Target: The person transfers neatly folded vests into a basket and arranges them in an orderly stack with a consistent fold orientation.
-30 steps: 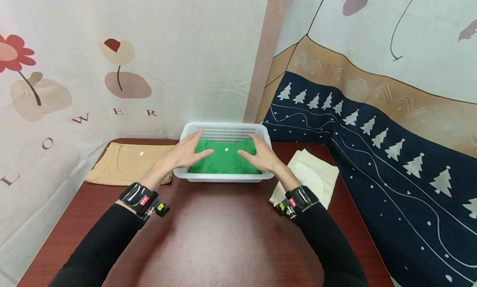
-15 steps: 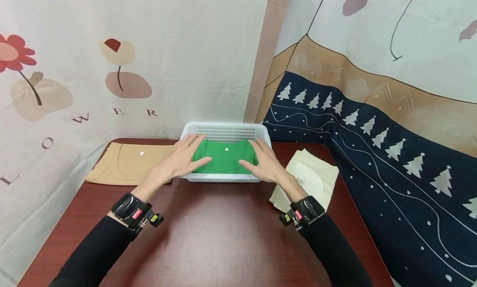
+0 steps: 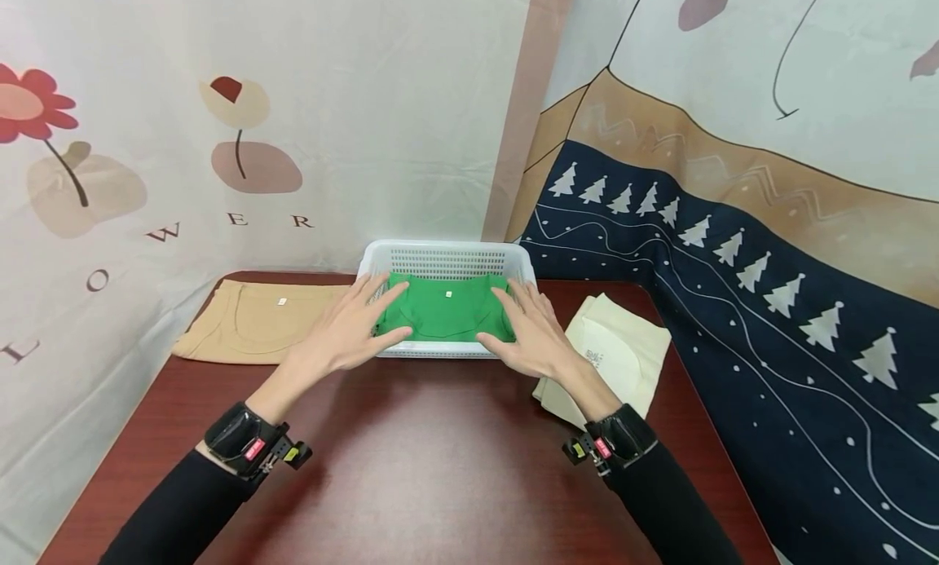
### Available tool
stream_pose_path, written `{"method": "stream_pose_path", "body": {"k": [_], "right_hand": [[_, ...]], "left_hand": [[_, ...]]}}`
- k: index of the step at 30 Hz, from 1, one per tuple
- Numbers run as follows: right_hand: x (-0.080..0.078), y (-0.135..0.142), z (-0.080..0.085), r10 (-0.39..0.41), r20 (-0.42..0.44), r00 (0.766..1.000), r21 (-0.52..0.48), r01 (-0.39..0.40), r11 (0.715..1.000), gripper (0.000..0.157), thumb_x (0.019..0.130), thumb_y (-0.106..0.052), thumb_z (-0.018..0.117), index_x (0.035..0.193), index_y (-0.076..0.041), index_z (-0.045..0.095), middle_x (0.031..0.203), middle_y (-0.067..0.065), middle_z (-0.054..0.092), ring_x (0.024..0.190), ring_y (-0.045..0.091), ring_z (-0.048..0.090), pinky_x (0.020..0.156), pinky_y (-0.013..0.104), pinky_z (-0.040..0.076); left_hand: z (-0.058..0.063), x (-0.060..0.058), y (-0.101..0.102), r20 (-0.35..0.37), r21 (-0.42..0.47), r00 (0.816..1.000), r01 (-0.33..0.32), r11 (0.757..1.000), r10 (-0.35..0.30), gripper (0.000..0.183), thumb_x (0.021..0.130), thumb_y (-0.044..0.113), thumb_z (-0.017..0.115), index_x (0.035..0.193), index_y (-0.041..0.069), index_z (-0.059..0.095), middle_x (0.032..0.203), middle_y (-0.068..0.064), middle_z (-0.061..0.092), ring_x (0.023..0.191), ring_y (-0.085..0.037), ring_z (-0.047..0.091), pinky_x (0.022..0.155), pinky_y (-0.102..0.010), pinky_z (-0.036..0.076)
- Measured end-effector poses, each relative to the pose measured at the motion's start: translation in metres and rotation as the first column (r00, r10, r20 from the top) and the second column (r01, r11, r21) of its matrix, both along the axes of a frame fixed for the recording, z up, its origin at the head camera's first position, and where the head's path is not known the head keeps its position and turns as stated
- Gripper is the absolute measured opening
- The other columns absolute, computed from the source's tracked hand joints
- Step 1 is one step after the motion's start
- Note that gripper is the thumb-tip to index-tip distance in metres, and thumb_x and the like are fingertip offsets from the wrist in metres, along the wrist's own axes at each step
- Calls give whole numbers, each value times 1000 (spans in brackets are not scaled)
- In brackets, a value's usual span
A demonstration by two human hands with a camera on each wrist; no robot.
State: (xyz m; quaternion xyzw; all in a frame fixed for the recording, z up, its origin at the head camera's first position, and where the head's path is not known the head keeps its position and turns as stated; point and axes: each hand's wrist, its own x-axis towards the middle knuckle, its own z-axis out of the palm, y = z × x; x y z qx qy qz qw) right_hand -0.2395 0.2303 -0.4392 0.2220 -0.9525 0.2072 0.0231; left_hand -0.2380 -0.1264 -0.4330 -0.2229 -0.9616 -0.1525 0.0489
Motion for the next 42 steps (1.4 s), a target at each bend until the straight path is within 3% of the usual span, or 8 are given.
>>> {"method": "stream_pose_path", "body": {"k": [13, 23, 42], "right_hand": [[28, 25, 2, -4, -51, 999, 31, 5, 999, 87, 103, -57, 74, 175, -17, 43, 184, 21, 33, 175, 51, 19, 140, 75, 17], [46, 55, -4, -85, -43, 995, 10, 86, 996, 89, 103, -56, 77, 175, -18, 41, 184, 18, 34, 175, 49, 18, 139, 74, 18], [64, 107, -11, -169, -79, 982, 4, 170, 985, 84, 105, -50, 76, 172, -11, 44, 179, 30, 37, 168, 60, 26, 132, 81, 24]], "left_hand": [[-9, 30, 16, -41, 4, 996, 79, 997, -79, 82, 108, 69, 58, 177, 28, 39, 185, -15, 36, 172, -49, 29, 137, -71, 31], [-4, 50, 46, -55, 2, 987, 149, 989, -148, 80, 109, 70, 59, 175, 29, 42, 184, -11, 38, 173, -45, 30, 137, -73, 30], [-15, 80, 115, -111, -115, 940, 311, 943, -323, 77, 110, 74, 54, 174, 34, 43, 181, -3, 45, 172, -37, 36, 138, -65, 35]]}}
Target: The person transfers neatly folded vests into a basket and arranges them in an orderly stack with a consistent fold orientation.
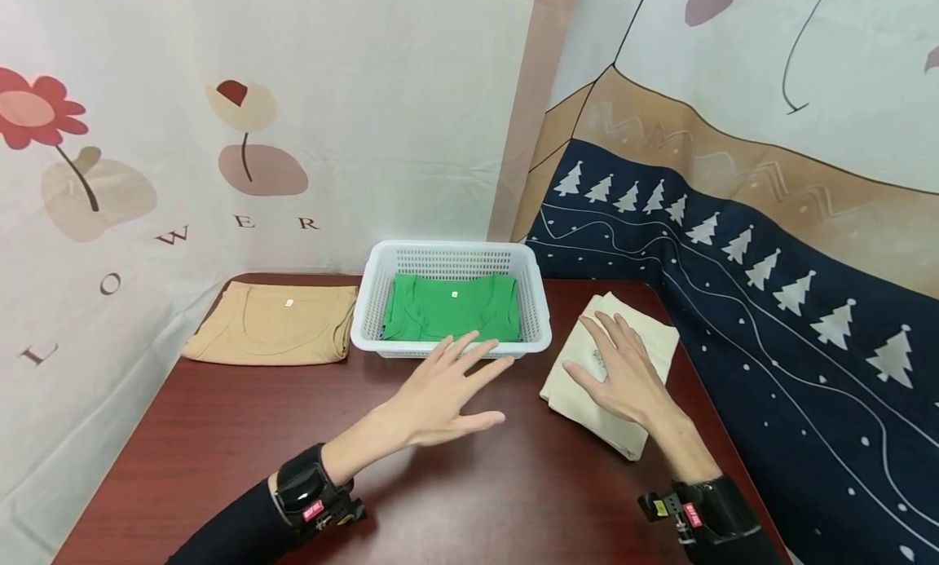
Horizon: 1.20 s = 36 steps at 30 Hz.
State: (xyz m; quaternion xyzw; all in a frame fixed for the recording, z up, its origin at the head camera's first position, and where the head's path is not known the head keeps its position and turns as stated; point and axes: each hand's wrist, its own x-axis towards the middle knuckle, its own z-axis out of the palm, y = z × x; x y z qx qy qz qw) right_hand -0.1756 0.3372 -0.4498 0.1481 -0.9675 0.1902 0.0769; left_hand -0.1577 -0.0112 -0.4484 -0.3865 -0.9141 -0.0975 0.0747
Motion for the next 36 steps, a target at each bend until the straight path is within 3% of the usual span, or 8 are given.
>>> {"method": "stream_pose_path", "body": {"k": [10, 18, 28, 36], "right_hand": [[-6, 34, -11, -33, 0, 999, -13, 33, 999, 82, 107, -47, 74, 170, -6, 44, 173, 38, 39, 165, 65, 26, 128, 86, 25], [-13, 61, -25, -73, -13, 997, 8, 73, 997, 80, 107, -46, 74, 168, -3, 47, 170, 38, 42, 158, 63, 37, 121, 84, 32], [-23, 83, -36, -124, 35, 992, 39, 122, 992, 82, 110, -50, 69, 167, 3, 45, 169, 41, 42, 156, 67, 34, 123, 84, 30], [-32, 97, -43, -144, 46, 989, 57, 141, 988, 80, 111, -49, 67, 164, 6, 46, 166, 41, 45, 153, 65, 37, 119, 85, 32]], "left_hand": [[-11, 16, 38, -132, -45, 988, 73, 996, -78, 74, 110, 76, 51, 170, 33, 48, 177, 1, 50, 169, -33, 41, 138, -57, 37], [-24, 26, 63, -143, -55, 978, 148, 987, -155, 71, 110, 74, 53, 167, 32, 52, 176, 0, 50, 167, -31, 45, 137, -52, 41], [-50, 31, 87, -68, -68, 977, 197, 978, -202, 69, 113, 70, 50, 168, 29, 51, 177, -2, 49, 166, -32, 47, 134, -50, 46], [-58, 24, 100, 111, 1, 979, 170, 985, -169, 69, 116, 65, 45, 170, 23, 47, 178, -5, 47, 166, -32, 46, 135, -46, 45]]}}
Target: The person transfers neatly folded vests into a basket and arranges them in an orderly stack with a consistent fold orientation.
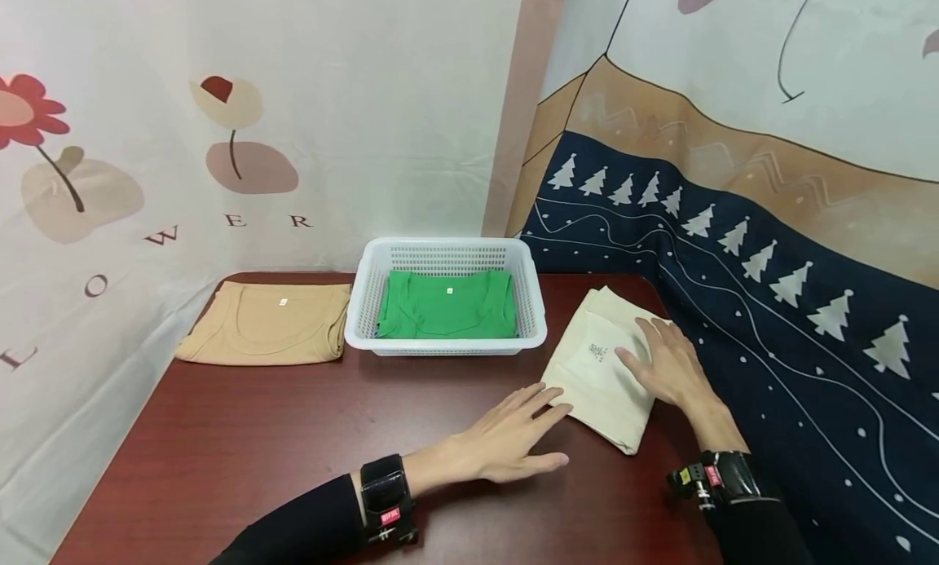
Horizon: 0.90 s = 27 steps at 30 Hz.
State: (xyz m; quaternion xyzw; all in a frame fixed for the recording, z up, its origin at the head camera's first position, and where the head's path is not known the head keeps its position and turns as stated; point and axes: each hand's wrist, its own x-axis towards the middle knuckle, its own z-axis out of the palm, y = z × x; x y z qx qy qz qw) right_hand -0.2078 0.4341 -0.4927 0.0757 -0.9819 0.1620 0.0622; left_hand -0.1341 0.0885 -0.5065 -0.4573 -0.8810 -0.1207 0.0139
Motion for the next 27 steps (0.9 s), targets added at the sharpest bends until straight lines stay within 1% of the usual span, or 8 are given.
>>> {"method": "stream_pose_path", "body": {"k": [4, 8, 13, 16, 19, 22, 24, 27], "right_hand": [[-7, 8, 0, -18, 41, 999, 3, 17, 1000, 82, 112, -51, 64, 166, 8, 43, 167, 42, 42, 153, 66, 36, 118, 88, 30], [-14, 15, 1, -43, 106, 993, 8, 43, 999, 86, 114, -54, 59, 168, 10, 36, 168, 44, 37, 154, 68, 32, 120, 88, 28], [-23, 23, 1, -46, 120, 992, 11, 45, 999, 84, 115, -51, 58, 167, 12, 37, 166, 45, 37, 151, 65, 35, 120, 82, 33], [-29, 27, 0, -44, 132, 990, 18, 42, 999, 83, 116, -50, 57, 166, 13, 37, 165, 46, 37, 150, 65, 36, 119, 81, 34], [-35, 30, -1, -57, 164, 985, 28, 53, 998, 85, 116, -51, 54, 166, 15, 34, 166, 48, 33, 150, 66, 35, 121, 81, 33], [-41, 33, -1, -76, 203, 976, 35, 70, 997, 87, 117, -50, 52, 167, 18, 30, 167, 50, 29, 152, 68, 31, 123, 81, 31], [-44, 34, -1, -87, 225, 971, 40, 80, 996, 87, 118, -49, 50, 167, 19, 28, 167, 52, 26, 153, 69, 29, 125, 81, 29], [-48, 34, 0, -113, 287, 951, 34, 108, 994, 90, 118, -51, 48, 169, 18, 22, 170, 51, 20, 156, 70, 25, 126, 85, 25]], "left_hand": [[-3, -1, 8, 104, 8, 994, -16, 1000, 15, 71, 117, 63, 44, 173, 19, 44, 180, -9, 44, 168, -32, 44, 137, -43, 42], [-4, -2, 15, 165, 30, 985, -51, 998, 45, 72, 117, 61, 48, 172, 15, 45, 179, -13, 44, 167, -30, 45, 136, -40, 42], [-2, -3, 25, 261, 48, 960, -117, 992, 100, 75, 115, 61, 51, 171, 12, 45, 180, -17, 43, 168, -32, 44, 136, -39, 42], [-2, -4, 31, 280, 49, 949, -163, 985, 144, 76, 114, 61, 53, 170, 11, 47, 179, -19, 43, 166, -32, 45, 134, -37, 44], [-2, -4, 35, 273, 55, 945, -205, 977, 183, 75, 113, 59, 58, 167, 8, 50, 176, -23, 45, 164, -33, 47, 133, -37, 45], [-3, -6, 39, 282, 56, 934, -246, 968, 221, 75, 112, 57, 60, 165, 5, 52, 174, -26, 46, 163, -37, 48, 133, -38, 45], [-3, -7, 41, 298, 52, 922, -276, 960, 249, 76, 111, 56, 62, 164, 3, 52, 174, -27, 46, 162, -38, 48, 133, -37, 46], [-3, -10, 44, 326, 38, 899, -321, 946, 292, 79, 109, 56, 65, 164, 2, 52, 173, -28, 47, 160, -37, 52, 129, -37, 49]]}}
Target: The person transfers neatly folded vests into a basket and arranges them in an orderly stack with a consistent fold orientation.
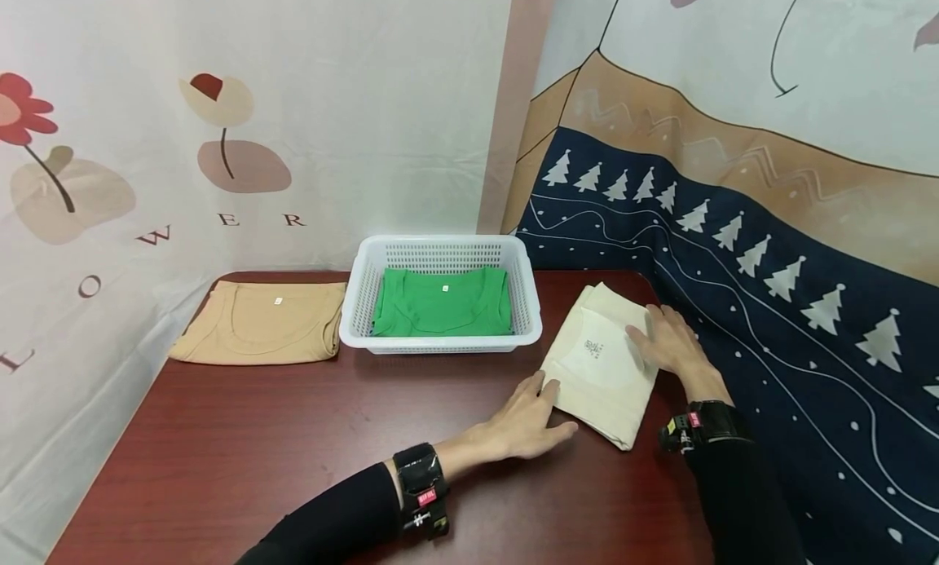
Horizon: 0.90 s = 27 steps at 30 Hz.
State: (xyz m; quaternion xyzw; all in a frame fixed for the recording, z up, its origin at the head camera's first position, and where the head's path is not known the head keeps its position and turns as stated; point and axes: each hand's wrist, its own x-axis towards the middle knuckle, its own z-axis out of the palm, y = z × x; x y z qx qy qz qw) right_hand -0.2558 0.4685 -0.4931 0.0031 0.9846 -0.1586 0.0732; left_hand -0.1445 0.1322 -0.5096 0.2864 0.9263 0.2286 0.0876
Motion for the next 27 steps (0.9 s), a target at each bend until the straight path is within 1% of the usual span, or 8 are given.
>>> {"method": "stream_pose_path", "body": {"k": [4, 10, 14, 17, 18, 21, 24, 27], "right_hand": [[-6, -1, -2, -34, 78, 996, -27, 36, 999, 95, 117, -56, 46, 173, 14, 15, 175, 48, 14, 159, 69, 22, 128, 87, 22], [-14, -1, -6, -9, 90, 996, -15, 10, 1000, 91, 118, -50, 46, 170, 20, 19, 171, 48, 25, 154, 67, 33, 129, 78, 31], [-18, -1, -9, -5, 78, 997, 9, 5, 1000, 83, 118, -44, 49, 164, 22, 29, 160, 48, 38, 141, 63, 47, 122, 76, 40], [-22, -1, -13, -6, 75, 997, 13, 5, 1000, 82, 118, -44, 49, 164, 21, 30, 158, 47, 42, 139, 62, 50, 121, 75, 43], [-23, -1, -14, -4, 75, 997, 12, 3, 1000, 82, 118, -44, 49, 165, 21, 30, 158, 48, 41, 140, 63, 49, 121, 75, 43], [-25, -1, -17, -11, 85, 996, 9, 10, 1000, 83, 118, -44, 49, 166, 20, 27, 161, 48, 40, 143, 63, 48, 123, 75, 42], [-26, -2, -18, -19, 98, 995, 9, 18, 1000, 84, 118, -43, 49, 167, 20, 25, 163, 49, 37, 146, 65, 45, 125, 76, 40], [-25, -6, -18, -30, 106, 994, 4, 30, 1000, 86, 118, -42, 49, 169, 20, 21, 168, 48, 31, 152, 65, 39, 129, 76, 36]], "left_hand": [[2, -4, 1, 20, -4, 999, -49, 999, 49, 81, 106, 56, 69, 162, 0, 53, 168, -27, 52, 151, -35, 59, 122, -36, 55], [0, -13, 4, 17, 9, 998, -63, 998, 63, 71, 104, 53, 72, 150, 0, 60, 139, -17, 65, 123, -28, 62, 106, -30, 57], [-26, -28, 10, -7, 73, 996, -90, 993, 90, 72, 103, 48, 73, 151, -4, 59, 134, -16, 67, 121, -28, 60, 103, -32, 56], [-53, -42, 16, -53, 127, 990, -120, 985, 127, 72, 102, 47, 76, 150, -5, 59, 130, -16, 69, 120, -28, 63, 103, -34, 58], [-57, -45, 17, -53, 142, 990, -125, 982, 134, 72, 102, 47, 78, 149, -4, 60, 129, -15, 69, 120, -28, 64, 103, -34, 59], [-76, -54, 23, -95, 183, 981, -153, 971, 172, 58, 101, 45, 82, 135, 0, 66, 116, -11, 68, 111, -26, 69, 94, -33, 62], [-83, -57, 26, -100, 196, 974, -181, 964, 204, 49, 102, 45, 83, 125, 5, 68, 109, -8, 68, 102, -23, 73, 85, -31, 63], [-83, -57, 27, -76, 195, 971, -209, 958, 228, 44, 102, 43, 85, 120, 7, 70, 107, -6, 69, 99, -23, 76, 78, -30, 64]]}}
